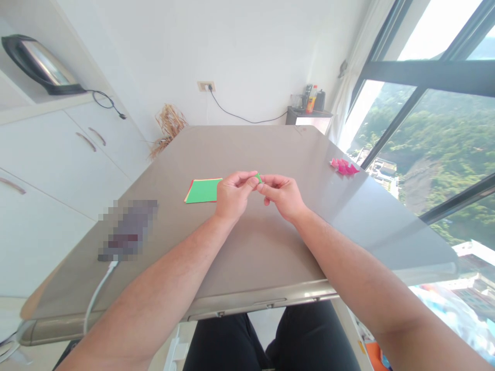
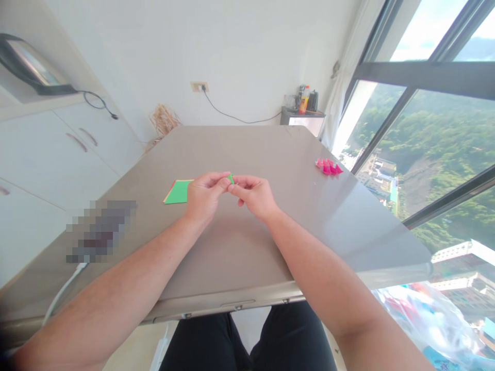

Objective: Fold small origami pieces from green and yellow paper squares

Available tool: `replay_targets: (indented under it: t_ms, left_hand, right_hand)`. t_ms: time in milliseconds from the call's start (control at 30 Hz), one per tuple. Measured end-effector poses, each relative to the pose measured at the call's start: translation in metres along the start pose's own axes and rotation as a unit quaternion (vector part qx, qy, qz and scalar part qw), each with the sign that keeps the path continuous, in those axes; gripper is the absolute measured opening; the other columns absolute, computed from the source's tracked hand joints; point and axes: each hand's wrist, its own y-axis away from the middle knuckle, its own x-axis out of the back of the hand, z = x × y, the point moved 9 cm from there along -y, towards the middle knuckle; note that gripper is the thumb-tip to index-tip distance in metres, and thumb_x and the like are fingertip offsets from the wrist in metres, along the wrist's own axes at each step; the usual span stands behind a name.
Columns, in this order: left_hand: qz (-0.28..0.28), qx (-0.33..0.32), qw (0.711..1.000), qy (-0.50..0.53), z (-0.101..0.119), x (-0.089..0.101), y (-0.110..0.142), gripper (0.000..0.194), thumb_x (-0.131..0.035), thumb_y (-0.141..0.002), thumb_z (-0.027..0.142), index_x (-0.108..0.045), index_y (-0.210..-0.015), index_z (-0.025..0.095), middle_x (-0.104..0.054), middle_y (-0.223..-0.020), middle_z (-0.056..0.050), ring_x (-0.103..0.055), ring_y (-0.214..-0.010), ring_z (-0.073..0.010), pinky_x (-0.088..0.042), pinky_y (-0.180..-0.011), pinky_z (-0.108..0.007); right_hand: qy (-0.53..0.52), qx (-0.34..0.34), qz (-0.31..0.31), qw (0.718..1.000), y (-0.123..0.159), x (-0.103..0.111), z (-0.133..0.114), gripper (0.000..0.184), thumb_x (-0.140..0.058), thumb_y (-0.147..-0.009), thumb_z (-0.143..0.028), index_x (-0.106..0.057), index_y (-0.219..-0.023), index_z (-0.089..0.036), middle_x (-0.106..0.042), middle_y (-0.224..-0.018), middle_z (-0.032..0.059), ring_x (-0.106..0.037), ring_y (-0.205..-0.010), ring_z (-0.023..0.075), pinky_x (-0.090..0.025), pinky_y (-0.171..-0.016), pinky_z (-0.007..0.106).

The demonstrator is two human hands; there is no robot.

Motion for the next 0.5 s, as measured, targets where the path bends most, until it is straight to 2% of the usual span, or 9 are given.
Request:
replay_targets:
  t_ms: [133,300,400,500]
  left_hand:
    - [-0.006,-0.006,1.0,-0.026,-0.0017,0.0009,-0.0004,0.026,-0.082,-0.076,0.039,-0.079,-0.095,0.021,-0.079,-0.088,-0.005,-0.075,-0.081,-0.022,-0.06,-0.083,-0.038]
    - [-0.028,-0.04,0.991,-0.124,0.0033,-0.0007,-0.0012,0.027,-0.081,-0.078,0.036,-0.078,-0.102,0.024,-0.08,-0.1,-0.005,-0.075,-0.094,-0.0226,-0.06,-0.086,-0.038]
    - [-0.055,-0.052,0.986,-0.149,0.005,-0.0048,-0.0019,0.025,-0.081,-0.078,0.037,-0.078,-0.099,0.024,-0.08,-0.098,-0.004,-0.075,-0.092,-0.0224,-0.061,-0.086,-0.037]
    - [-0.062,-0.057,0.988,-0.127,0.0045,-0.0058,-0.0032,0.025,-0.079,-0.079,0.035,-0.077,-0.102,0.024,-0.08,-0.098,-0.004,-0.076,-0.092,-0.0215,-0.061,-0.086,-0.037]
  right_hand:
    - [0.016,-0.005,0.019,1.0,0.0012,0.003,-0.0014,0.028,-0.081,-0.071,-0.042,-0.08,-0.09,-0.021,-0.065,-0.067,-0.0021,-0.049,-0.051,0.009,-0.042,-0.051,0.028]
    - [0.032,-0.007,0.044,0.999,0.0022,0.0066,-0.0024,0.031,-0.082,-0.068,-0.045,-0.077,-0.085,-0.019,-0.063,-0.065,-0.0025,-0.051,-0.051,0.0094,-0.043,-0.05,0.028]
    - [0.044,0.005,0.039,0.998,0.0022,0.0064,-0.0053,0.028,-0.081,-0.069,-0.044,-0.075,-0.081,-0.019,-0.063,-0.065,-0.0024,-0.052,-0.052,0.0097,-0.045,-0.05,0.028]
    - [0.069,0.021,0.02,0.997,0.0026,0.003,-0.0099,0.03,-0.079,-0.07,-0.046,-0.075,-0.084,-0.02,-0.062,-0.064,-0.0027,-0.052,-0.052,0.0099,-0.046,-0.05,0.028]
